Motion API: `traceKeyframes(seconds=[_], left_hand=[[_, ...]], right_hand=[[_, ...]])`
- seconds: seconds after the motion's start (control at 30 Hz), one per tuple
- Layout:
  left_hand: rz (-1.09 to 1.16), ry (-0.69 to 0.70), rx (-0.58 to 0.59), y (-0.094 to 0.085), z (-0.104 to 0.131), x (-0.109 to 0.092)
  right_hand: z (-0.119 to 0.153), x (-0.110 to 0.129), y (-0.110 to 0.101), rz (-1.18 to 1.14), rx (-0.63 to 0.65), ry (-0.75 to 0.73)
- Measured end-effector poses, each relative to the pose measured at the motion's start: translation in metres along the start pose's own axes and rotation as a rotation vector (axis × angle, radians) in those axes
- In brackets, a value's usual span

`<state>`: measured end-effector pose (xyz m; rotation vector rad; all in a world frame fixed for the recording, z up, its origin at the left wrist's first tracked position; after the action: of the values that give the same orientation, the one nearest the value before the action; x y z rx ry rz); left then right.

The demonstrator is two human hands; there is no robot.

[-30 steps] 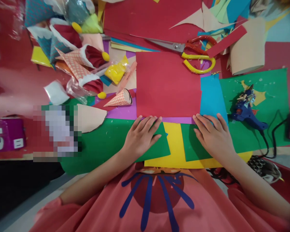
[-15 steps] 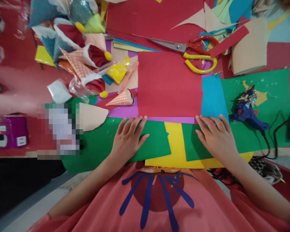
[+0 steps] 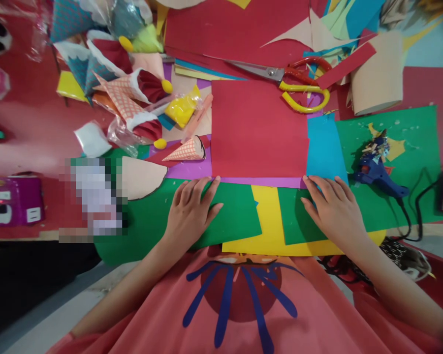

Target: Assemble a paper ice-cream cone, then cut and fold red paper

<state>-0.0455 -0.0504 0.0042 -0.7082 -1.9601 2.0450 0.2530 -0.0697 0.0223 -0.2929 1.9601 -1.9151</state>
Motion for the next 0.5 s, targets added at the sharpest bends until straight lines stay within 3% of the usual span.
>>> traceKeyframes(seconds=[0.13,0.23,0.33,0.43,0.5], left_hand=[[-0.006,0.012,-0.033,0.004,0.002,-0.001],[-0.037,0.031,-0.060,0.004,0.001,-0.002],[-0.002,0.011,-0.075,0.002,0.000,-0.001],[0.278,-0.088,-0.089,-0.002,-0.001,-0.002],[0.678,-0.164,-0.016,-0.001,-0.006,-0.009]], right_hand=[[-0.006,-0.012,-0.001,-0.330,-0.018,0.174],[-0.016,-0.024,0.002,-0.772,0.106,0.426],[-0.032,-0.031,0.007,-1.305,0.118,0.646],[-0.051,-0.031,0.012,-1.603,0.163,0.787],[-0.062,-0.029,0.012,-1.661,0.163,0.804]])
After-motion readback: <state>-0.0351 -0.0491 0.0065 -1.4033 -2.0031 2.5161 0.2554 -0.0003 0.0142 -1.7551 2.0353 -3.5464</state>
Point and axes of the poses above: each hand's wrist, its own z-axis away from the middle knuckle, its own y-axis out of the palm, x = y × z, the point moved 3 cm from there along -z, towards the middle knuckle, and after that the axes turned 4 degrees about z, right-handed, at the moved point
